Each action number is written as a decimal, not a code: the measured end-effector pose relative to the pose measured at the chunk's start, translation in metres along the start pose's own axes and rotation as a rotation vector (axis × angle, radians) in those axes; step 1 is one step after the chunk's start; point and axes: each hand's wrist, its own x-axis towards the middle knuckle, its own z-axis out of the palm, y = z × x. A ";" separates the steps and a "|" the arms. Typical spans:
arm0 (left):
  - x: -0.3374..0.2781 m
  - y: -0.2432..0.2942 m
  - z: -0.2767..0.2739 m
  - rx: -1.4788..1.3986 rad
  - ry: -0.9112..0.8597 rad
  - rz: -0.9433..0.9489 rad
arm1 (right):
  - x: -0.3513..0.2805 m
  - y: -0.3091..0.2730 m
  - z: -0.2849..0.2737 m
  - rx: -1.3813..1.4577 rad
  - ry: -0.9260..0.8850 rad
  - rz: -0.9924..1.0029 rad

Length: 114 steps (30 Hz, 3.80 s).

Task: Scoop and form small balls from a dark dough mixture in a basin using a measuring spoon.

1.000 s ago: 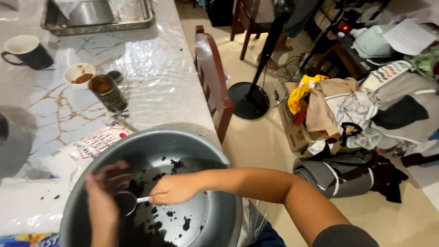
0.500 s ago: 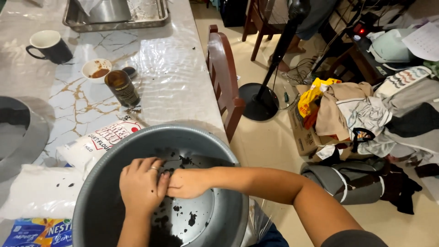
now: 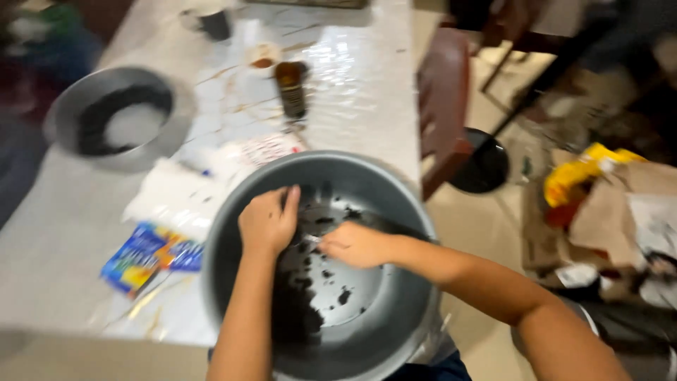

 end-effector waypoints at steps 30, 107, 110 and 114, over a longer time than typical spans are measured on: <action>-0.002 0.018 0.011 -0.075 0.319 0.159 | -0.004 -0.041 -0.009 -0.038 0.064 0.169; -0.019 0.055 -0.012 -0.232 0.461 0.412 | -0.011 -0.045 -0.023 0.000 0.038 0.084; -0.018 0.050 -0.003 -0.213 0.351 0.360 | -0.010 -0.053 -0.023 -0.001 0.019 0.110; -0.012 0.037 -0.002 -0.251 0.305 0.234 | -0.008 -0.055 -0.022 -0.100 -0.033 0.096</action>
